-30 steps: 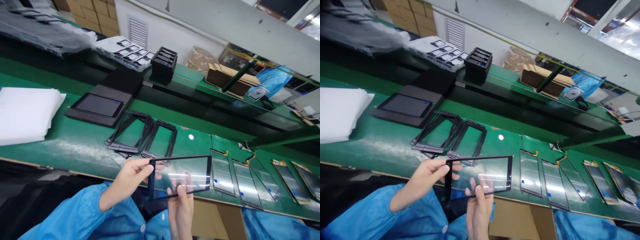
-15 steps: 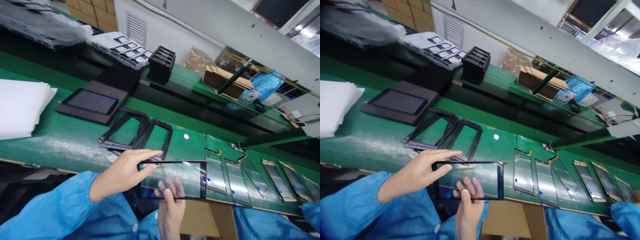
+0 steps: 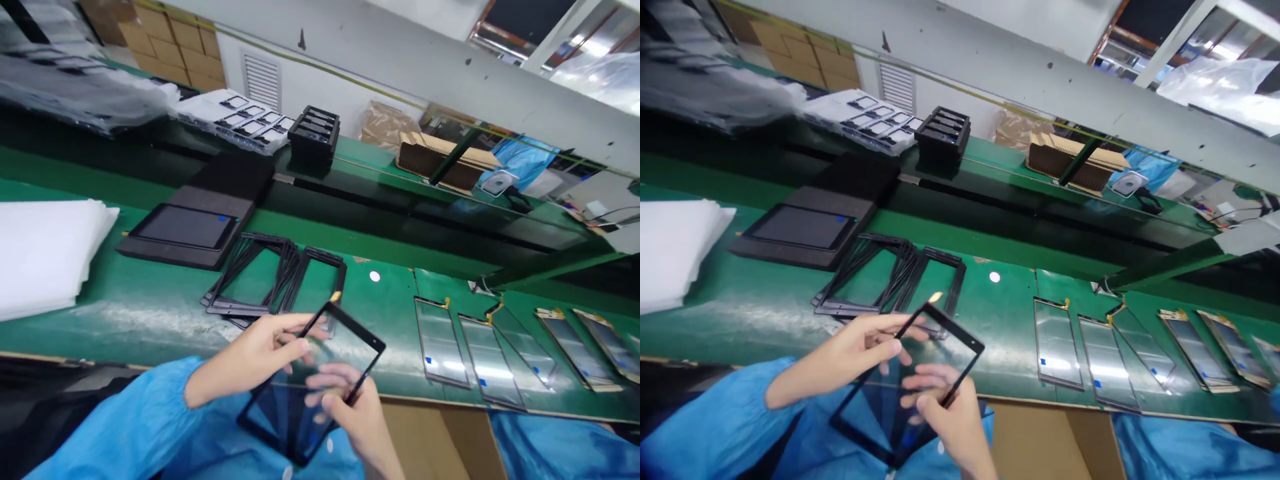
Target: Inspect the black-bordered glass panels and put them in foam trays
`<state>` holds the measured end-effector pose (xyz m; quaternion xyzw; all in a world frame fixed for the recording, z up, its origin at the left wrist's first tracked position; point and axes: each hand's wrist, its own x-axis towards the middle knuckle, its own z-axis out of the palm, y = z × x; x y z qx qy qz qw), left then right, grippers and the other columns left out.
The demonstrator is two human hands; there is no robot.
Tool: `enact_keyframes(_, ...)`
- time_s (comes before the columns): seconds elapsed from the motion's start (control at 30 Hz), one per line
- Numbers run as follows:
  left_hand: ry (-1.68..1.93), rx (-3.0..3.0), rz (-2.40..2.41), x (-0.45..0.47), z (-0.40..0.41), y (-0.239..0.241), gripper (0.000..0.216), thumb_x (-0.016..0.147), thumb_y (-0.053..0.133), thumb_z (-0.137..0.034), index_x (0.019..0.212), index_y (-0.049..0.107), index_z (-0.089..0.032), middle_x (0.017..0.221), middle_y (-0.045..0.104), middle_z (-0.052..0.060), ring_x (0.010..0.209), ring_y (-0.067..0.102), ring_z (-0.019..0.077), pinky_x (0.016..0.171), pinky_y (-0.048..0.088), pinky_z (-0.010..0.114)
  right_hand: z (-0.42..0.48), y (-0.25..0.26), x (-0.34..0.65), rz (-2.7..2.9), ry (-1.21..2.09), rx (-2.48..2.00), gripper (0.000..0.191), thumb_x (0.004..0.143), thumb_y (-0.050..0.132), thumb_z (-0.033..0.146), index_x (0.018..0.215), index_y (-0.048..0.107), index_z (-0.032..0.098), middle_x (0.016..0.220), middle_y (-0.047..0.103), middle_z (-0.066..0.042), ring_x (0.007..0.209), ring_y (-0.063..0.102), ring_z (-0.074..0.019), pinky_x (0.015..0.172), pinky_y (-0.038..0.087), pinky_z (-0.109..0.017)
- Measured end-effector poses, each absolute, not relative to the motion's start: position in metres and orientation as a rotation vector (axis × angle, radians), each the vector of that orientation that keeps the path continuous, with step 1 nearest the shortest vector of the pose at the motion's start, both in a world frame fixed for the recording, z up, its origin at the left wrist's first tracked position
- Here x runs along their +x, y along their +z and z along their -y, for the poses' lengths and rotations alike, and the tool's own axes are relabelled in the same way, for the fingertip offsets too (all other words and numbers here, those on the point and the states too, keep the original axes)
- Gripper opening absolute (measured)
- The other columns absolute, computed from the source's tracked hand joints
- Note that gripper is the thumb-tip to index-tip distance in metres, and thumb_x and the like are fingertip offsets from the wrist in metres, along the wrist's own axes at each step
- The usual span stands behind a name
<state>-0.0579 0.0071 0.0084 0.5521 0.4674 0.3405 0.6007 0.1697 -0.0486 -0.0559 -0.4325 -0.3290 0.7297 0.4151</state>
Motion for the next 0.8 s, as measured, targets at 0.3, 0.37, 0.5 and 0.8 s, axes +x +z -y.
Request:
enact_keyframes(0.3, 0.866, 0.969, -1.076, -0.064, 0.013, 0.004, 0.044, 0.097, 0.074, -0.05, 0.127, 0.076, -0.016, 0.114, 0.084, 0.021, 0.077, 0.083, 0.027, 0.054, 0.063, 0.026, 0.015, -0.027, 0.178, 0.954, 1.369, -1.132, 0.047, 0.099, 0.075, 0.044, 0.14, 0.068, 0.023, 0.088, 0.086, -0.008, 0.063, 0.081, -0.0225, 0.062, 0.065, -0.033)
enact_keyframes(0.37, 0.875, 0.969, -1.064, -0.066, 0.014, 0.004, 0.046, 0.097, 0.074, -0.051, 0.126, 0.077, -0.016, 0.113, 0.084, 0.02, 0.076, 0.083, 0.0271, 0.053, 0.063, 0.026, 0.015, -0.022, 0.174, 0.967, 1.352, -1.162, 0.04, 0.098, 0.076, 0.044, 0.132, 0.072, 0.023, 0.084, 0.086, -0.007, 0.059, 0.081, -0.0234, 0.059, 0.065, -0.033)
enact_keyframes(0.5, 0.882, 0.972, -1.085, -0.07, 0.016, 0.004, 0.039, 0.096, 0.075, -0.05, 0.117, 0.081, -0.018, 0.112, 0.085, 0.018, 0.073, 0.083, 0.0261, 0.052, 0.062, 0.025, 0.016, -0.015, 0.165, 0.97, 1.286, -1.151, 0.034, 0.096, 0.078, 0.045, 0.121, 0.077, 0.021, 0.079, 0.086, -0.007, 0.055, 0.08, -0.0239, 0.054, 0.066, -0.032)
enact_keyframes(0.8, 0.901, 1.001, -1.133, -0.08, 0.008, 0.002, 0.043, 0.093, 0.08, -0.043, 0.131, 0.076, -0.023, 0.111, 0.085, 0.016, 0.08, 0.083, 0.027, 0.061, 0.064, 0.027, 0.013, -0.015, 0.161, 1.016, 1.284, -1.154, 0.033, 0.099, 0.075, 0.046, 0.12, 0.078, 0.021, 0.082, 0.087, -0.007, 0.056, 0.081, -0.0221, 0.054, 0.065, -0.028)
